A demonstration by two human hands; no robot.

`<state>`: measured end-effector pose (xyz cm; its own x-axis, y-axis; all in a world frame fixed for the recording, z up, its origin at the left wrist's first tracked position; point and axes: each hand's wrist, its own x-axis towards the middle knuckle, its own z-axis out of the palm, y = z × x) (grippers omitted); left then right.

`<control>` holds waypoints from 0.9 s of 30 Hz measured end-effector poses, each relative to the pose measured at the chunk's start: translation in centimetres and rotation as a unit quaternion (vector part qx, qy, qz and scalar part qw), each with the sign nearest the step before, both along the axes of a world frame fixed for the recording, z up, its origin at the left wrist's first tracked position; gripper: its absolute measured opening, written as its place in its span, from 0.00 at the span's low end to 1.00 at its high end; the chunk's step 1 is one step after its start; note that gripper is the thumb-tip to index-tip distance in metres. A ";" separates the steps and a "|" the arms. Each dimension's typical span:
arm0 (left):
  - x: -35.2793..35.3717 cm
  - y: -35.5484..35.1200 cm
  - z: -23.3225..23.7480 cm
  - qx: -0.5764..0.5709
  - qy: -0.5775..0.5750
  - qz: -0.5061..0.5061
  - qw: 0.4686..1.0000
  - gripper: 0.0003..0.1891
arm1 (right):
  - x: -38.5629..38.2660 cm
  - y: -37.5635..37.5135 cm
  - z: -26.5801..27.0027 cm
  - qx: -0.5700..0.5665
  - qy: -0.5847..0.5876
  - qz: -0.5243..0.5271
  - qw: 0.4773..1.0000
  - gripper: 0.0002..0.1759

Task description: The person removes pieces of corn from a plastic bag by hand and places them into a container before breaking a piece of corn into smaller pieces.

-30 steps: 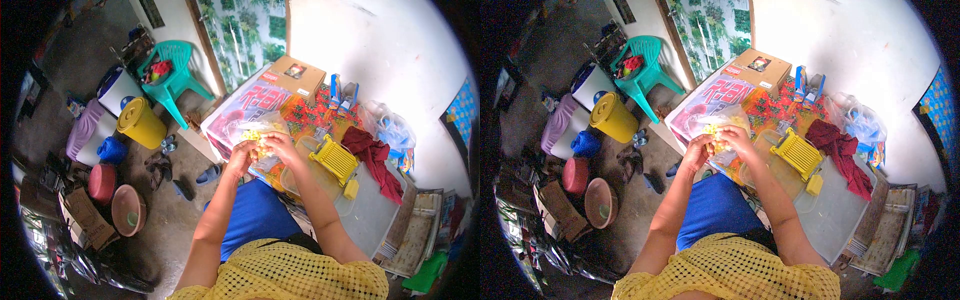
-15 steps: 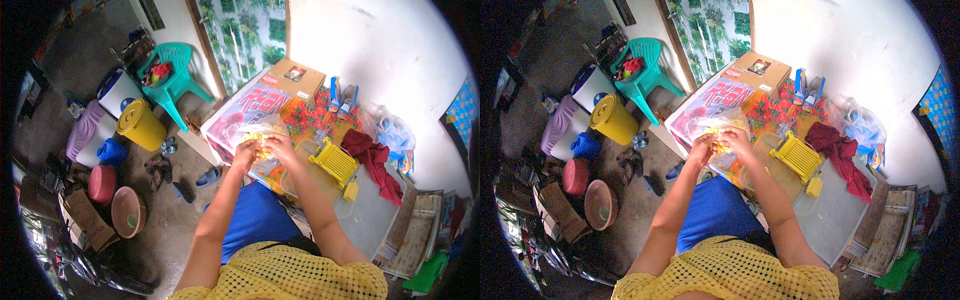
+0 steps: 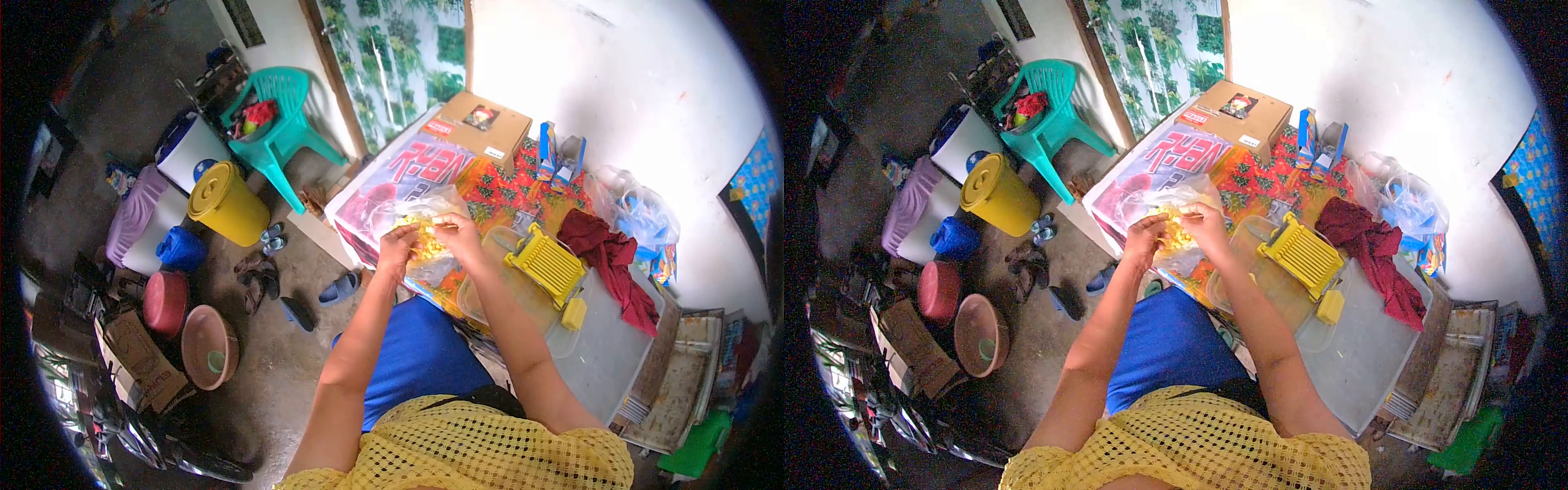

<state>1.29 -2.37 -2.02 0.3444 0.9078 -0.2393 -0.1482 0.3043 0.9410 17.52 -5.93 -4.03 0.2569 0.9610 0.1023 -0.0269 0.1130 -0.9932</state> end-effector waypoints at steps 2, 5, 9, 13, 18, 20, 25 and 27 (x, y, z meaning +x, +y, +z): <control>0.0 -0.1 0.3 -0.019 -0.026 0.011 0.999 0.15 | 0.0 0.3 -0.3 0.034 -0.067 -0.021 0.997 0.16; -0.2 -0.5 1.2 -0.056 -0.097 0.016 0.994 0.20 | -0.2 0.1 0.3 0.078 -0.163 -0.068 0.981 0.15; -0.3 -0.8 1.9 -0.103 -0.191 -0.023 0.976 0.27 | -1.8 -1.7 3.6 0.048 -0.037 0.023 0.998 0.15; -0.7 -1.2 2.7 -0.091 -0.226 -0.089 0.966 0.30 | -2.5 -1.6 3.0 0.178 -0.245 0.003 0.953 0.13; -1.3 -1.8 3.5 -0.099 -0.257 -0.077 0.958 0.28 | -2.7 -1.9 3.3 0.100 -0.187 -0.019 0.977 0.09; -1.7 -1.7 3.0 -0.095 -0.239 -0.066 0.964 0.24 | -1.9 -1.1 1.6 0.088 -0.114 -0.013 0.990 0.07; -2.1 -2.3 2.6 -0.061 -0.159 -0.084 0.982 0.14 | -1.7 -1.9 3.1 0.088 -0.005 0.018 0.996 0.06; -1.8 -2.5 2.4 -0.062 -0.154 -0.067 0.984 0.10 | -1.6 -2.1 3.3 0.063 0.018 0.041 0.997 0.06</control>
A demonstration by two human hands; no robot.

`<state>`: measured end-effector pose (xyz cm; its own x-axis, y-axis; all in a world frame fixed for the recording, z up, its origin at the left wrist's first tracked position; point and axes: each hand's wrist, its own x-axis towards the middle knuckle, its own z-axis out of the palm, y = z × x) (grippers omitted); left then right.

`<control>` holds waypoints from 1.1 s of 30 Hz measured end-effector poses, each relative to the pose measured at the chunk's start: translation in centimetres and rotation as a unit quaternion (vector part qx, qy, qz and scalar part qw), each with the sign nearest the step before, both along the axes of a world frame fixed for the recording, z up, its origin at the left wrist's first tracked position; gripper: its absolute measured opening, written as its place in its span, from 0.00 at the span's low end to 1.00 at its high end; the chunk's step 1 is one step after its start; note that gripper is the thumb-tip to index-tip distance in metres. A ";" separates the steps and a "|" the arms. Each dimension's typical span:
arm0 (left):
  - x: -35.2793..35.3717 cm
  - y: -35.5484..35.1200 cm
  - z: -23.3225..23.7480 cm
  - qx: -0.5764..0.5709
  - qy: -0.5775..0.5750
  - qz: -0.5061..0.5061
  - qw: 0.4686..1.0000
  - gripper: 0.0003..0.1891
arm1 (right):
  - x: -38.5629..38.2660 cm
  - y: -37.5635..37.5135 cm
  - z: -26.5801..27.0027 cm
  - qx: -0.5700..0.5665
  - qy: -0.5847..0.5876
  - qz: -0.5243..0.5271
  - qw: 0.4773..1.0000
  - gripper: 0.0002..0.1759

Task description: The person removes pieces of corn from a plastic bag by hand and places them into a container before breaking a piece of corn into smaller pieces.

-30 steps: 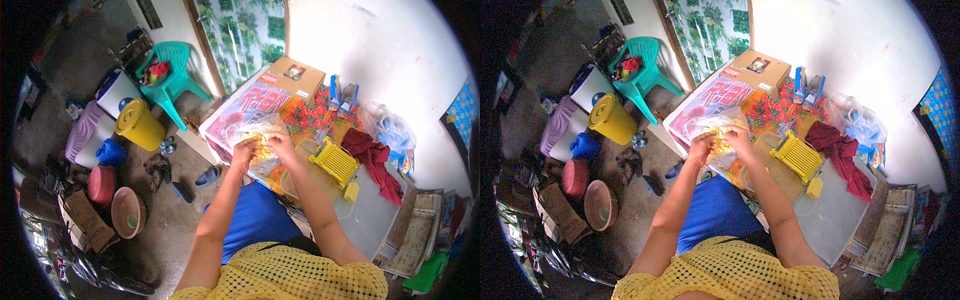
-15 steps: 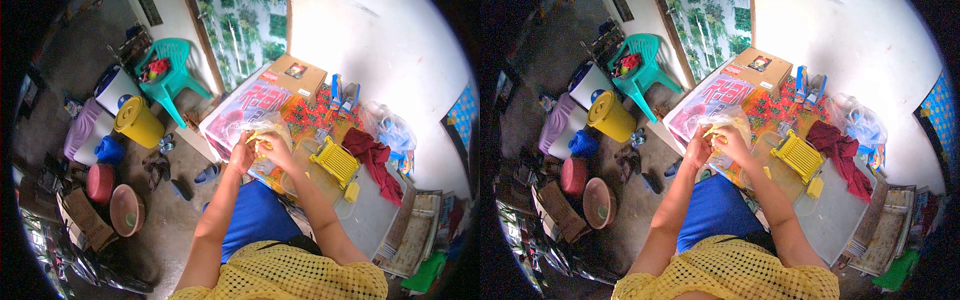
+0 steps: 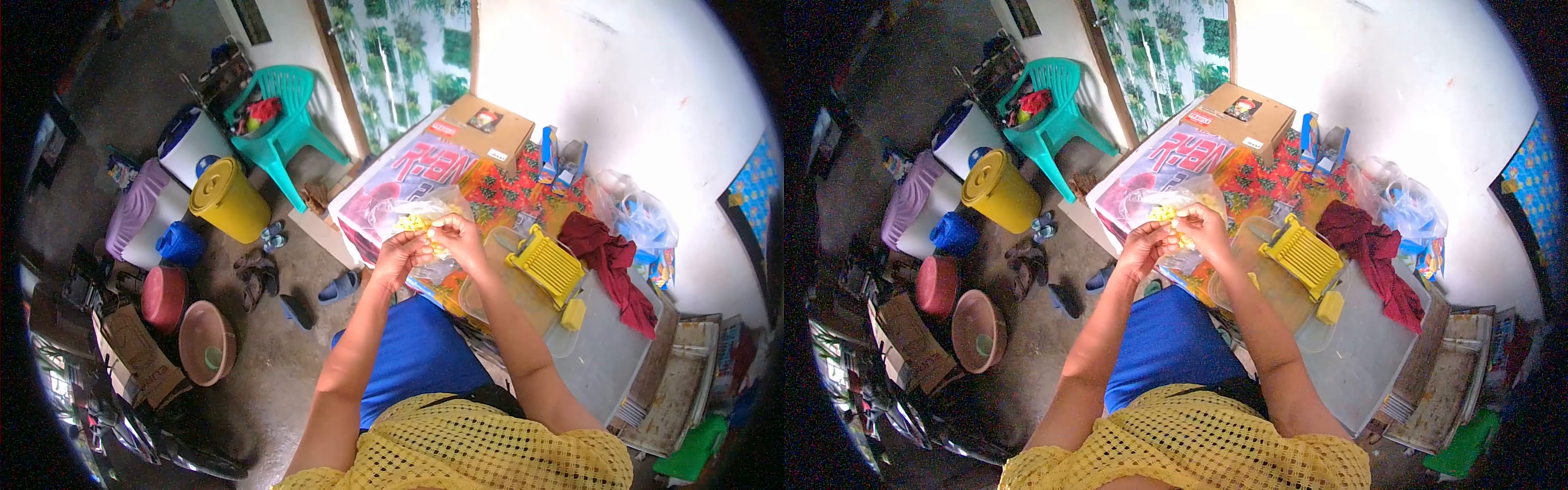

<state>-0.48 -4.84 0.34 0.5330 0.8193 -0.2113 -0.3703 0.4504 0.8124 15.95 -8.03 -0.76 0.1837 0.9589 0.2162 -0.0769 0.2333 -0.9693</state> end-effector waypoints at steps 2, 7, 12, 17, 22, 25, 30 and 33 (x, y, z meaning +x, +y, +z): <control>0.1 0.0 -0.2 0.003 0.002 0.006 1.000 0.07 | 0.1 -0.3 0.3 -0.024 0.023 0.011 0.999 0.06; -0.2 -0.2 0.7 0.000 -0.016 -0.014 1.000 0.06 | 0.4 -0.7 0.6 -0.050 0.076 0.031 0.995 0.08; 0.0 -0.8 1.8 -0.008 -0.026 -0.019 0.999 0.07 | 0.7 -0.8 0.5 -0.062 0.121 0.052 0.989 0.10; 0.4 -0.7 1.5 -0.009 -0.020 -0.015 1.000 0.08 | 0.9 -0.7 0.3 -0.046 0.126 0.055 0.989 0.10; 0.6 -0.5 1.4 -0.009 -0.012 -0.007 1.000 0.08 | 1.0 -0.7 0.0 -0.017 0.117 0.053 0.992 0.10; 0.7 -0.4 1.0 -0.006 -0.012 0.005 1.000 0.09 | 1.0 -0.7 0.0 -0.010 0.110 0.051 0.993 0.11; 0.8 -0.2 0.9 -0.008 -0.028 0.015 0.999 0.09 | 0.7 -0.8 0.3 -0.011 0.081 0.039 0.996 0.11; 0.8 0.0 1.0 -0.039 -0.036 0.014 0.998 0.10 | 0.4 -0.8 0.5 -0.004 0.092 0.042 0.995 0.11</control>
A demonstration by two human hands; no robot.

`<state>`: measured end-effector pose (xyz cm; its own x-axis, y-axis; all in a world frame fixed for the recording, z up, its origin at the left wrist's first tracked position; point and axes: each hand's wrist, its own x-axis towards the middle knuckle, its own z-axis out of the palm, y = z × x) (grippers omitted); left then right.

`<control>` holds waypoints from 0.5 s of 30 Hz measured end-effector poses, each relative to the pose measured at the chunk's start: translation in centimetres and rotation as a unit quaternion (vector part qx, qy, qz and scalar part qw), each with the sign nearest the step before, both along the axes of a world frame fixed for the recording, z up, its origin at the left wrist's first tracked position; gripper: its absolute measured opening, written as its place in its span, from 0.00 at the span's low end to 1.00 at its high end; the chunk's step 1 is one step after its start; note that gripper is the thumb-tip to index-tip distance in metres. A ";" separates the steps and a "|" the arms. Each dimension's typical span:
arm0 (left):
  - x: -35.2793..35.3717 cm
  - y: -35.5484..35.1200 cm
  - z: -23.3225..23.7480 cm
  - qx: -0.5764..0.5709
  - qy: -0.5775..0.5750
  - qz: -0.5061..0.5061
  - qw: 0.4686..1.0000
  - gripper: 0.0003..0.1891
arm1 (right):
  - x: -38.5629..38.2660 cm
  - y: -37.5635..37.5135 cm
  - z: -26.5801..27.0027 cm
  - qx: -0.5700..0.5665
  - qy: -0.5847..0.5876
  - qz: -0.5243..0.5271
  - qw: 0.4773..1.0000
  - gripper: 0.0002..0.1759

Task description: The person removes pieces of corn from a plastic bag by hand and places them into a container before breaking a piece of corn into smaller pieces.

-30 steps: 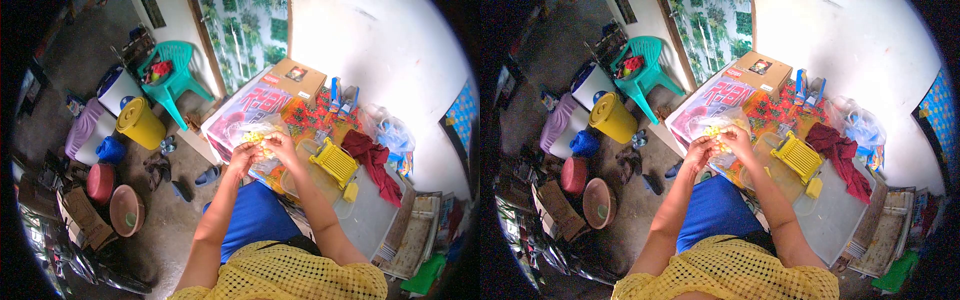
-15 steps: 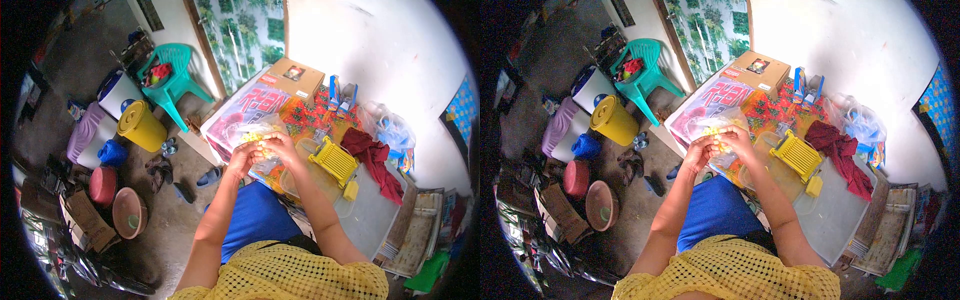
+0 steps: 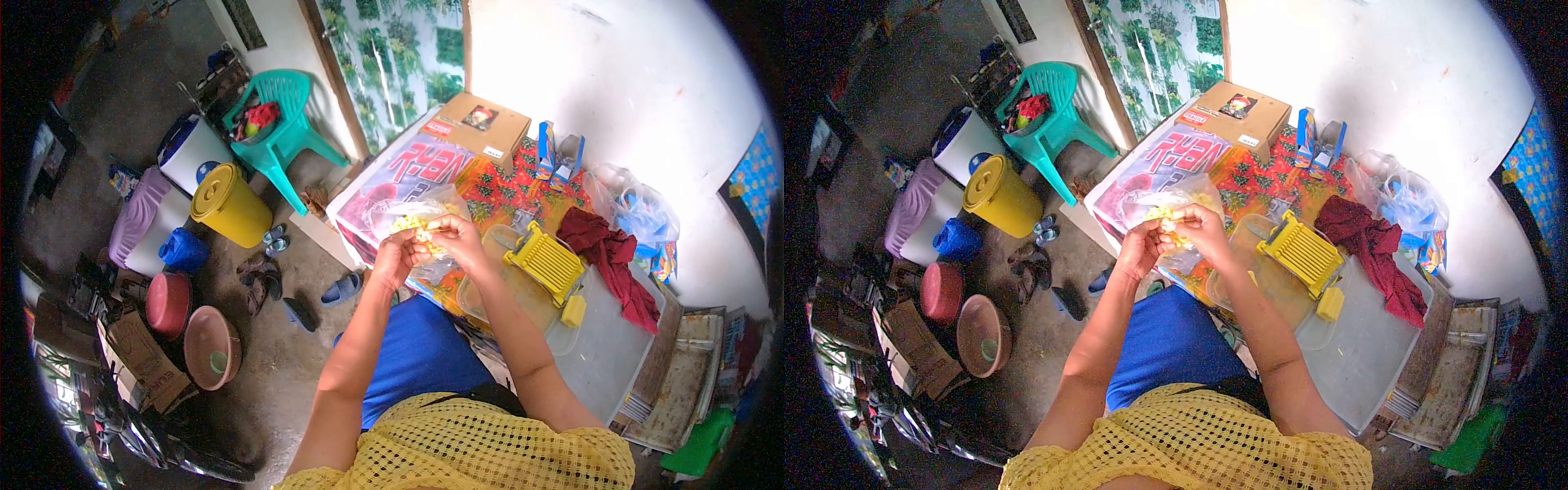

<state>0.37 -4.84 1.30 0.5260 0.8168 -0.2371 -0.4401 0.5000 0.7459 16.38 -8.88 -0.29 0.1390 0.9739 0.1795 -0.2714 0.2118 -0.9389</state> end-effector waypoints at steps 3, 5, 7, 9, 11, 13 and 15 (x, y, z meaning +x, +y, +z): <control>0.0 -0.1 0.1 0.002 0.008 -0.005 1.000 0.10 | -0.1 0.0 0.0 0.007 0.001 -0.002 1.000 0.10; 0.1 -0.2 0.1 0.017 0.033 -0.017 0.999 0.10 | -0.1 0.1 -0.1 0.010 0.001 0.006 1.000 0.10; 0.1 -0.2 0.1 0.018 0.045 -0.025 0.998 0.10 | -0.1 0.3 -0.4 0.015 0.001 0.009 1.000 0.10; 0.0 -0.3 0.1 0.005 0.045 -0.030 0.999 0.10 | 0.0 0.4 -0.6 0.020 0.003 0.008 1.000 0.10; 0.0 -0.1 -0.1 0.006 0.036 -0.032 0.999 0.09 | 0.0 0.4 -0.7 0.013 0.013 0.004 1.000 0.10; 0.0 0.0 -0.4 0.007 0.027 -0.036 0.999 0.08 | 0.0 0.4 -0.7 0.005 0.021 0.001 1.000 0.10; 0.0 0.1 -0.4 0.010 0.017 -0.040 0.999 0.08 | -0.1 0.3 -0.5 -0.005 0.027 -0.002 1.000 0.10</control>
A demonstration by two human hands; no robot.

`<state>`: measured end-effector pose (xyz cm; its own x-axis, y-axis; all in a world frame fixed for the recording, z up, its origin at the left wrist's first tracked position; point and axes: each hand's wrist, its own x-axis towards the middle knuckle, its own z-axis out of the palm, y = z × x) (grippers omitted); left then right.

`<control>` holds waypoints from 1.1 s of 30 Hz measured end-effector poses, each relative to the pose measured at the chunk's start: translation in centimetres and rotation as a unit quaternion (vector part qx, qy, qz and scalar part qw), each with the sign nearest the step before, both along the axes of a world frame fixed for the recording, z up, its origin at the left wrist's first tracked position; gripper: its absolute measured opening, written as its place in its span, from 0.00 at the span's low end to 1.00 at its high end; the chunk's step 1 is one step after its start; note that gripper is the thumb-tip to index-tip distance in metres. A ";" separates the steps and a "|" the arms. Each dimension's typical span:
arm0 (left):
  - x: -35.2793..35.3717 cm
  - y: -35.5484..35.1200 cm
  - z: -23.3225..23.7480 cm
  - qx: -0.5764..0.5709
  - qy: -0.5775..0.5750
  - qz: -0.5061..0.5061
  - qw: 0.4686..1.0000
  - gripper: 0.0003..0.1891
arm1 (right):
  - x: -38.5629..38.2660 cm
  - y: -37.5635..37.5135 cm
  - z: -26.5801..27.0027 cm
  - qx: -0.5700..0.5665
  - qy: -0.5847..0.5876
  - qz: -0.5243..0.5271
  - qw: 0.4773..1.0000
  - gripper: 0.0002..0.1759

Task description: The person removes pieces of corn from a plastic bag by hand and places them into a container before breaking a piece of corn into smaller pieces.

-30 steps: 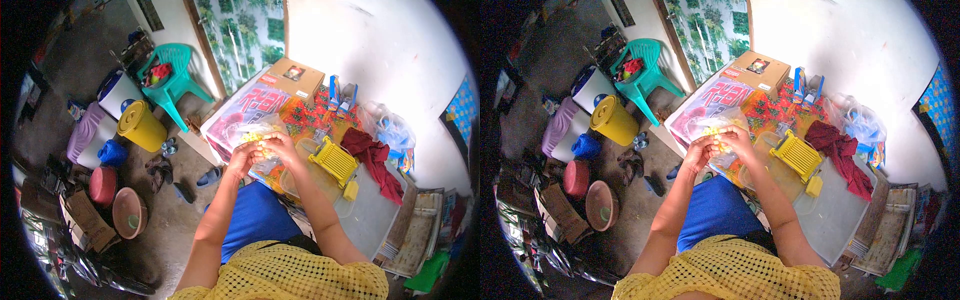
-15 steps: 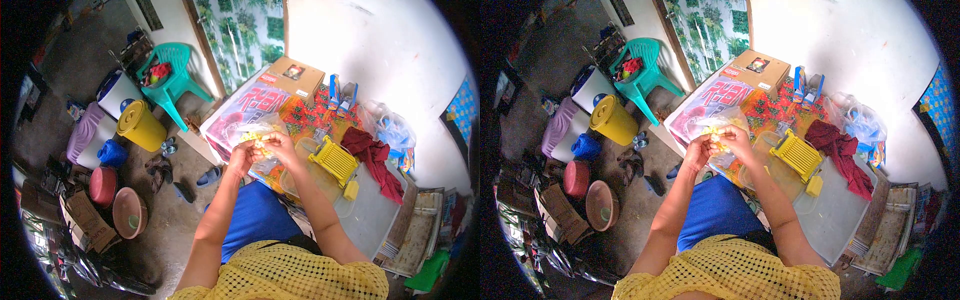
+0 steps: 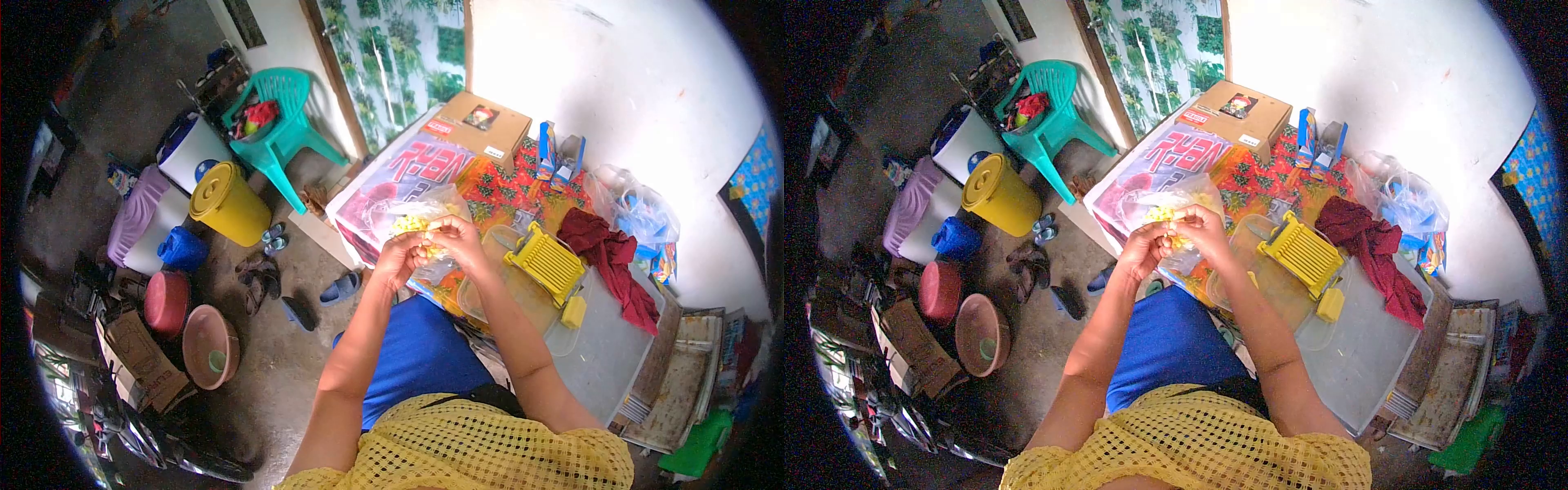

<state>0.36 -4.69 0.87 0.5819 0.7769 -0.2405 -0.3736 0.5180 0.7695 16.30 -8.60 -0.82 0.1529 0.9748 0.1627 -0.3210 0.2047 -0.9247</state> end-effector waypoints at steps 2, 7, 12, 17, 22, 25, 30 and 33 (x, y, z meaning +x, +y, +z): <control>0.0 0.0 0.0 -0.002 -0.008 0.000 1.000 0.07 | 0.0 -0.2 0.3 -0.019 0.002 0.000 1.000 0.10; 0.2 0.0 0.4 -0.015 -0.017 0.006 1.000 0.07 | 0.1 0.1 -0.2 -0.038 0.020 0.001 0.999 0.10; 0.3 0.2 0.5 -0.034 -0.020 -0.007 0.999 0.07 | 0.1 0.0 0.0 -0.013 0.019 0.015 1.000 0.12; 0.6 0.4 -0.6 -0.005 0.016 0.010 1.000 0.09 | 0.2 0.1 0.0 -0.016 -0.014 0.009 1.000 0.12; 0.4 0.5 -0.9 0.001 0.011 0.011 1.000 0.09 | 0.3 0.5 -0.7 -0.021 -0.036 -0.012 0.999 0.10; 0.4 0.4 -0.6 -0.001 0.005 0.023 1.000 0.09 | 0.4 0.4 -0.4 -0.058 -0.012 -0.014 0.998 0.09; 0.4 1.2 -1.2 0.011 0.039 0.062 0.997 0.09 | 0.3 1.3 -1.0 -0.081 0.015 -0.053 0.995 0.10; 0.4 2.0 -1.7 0.037 0.092 0.080 0.992 0.09 | 1.0 2.1 -2.0 -0.089 -0.036 -0.043 0.994 0.12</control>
<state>0.79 -2.68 -0.78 0.4013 0.8753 -0.2700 -0.2963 0.4030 0.8659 17.28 -6.50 -2.85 0.2308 0.9730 0.0028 -0.2412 0.0600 -0.9686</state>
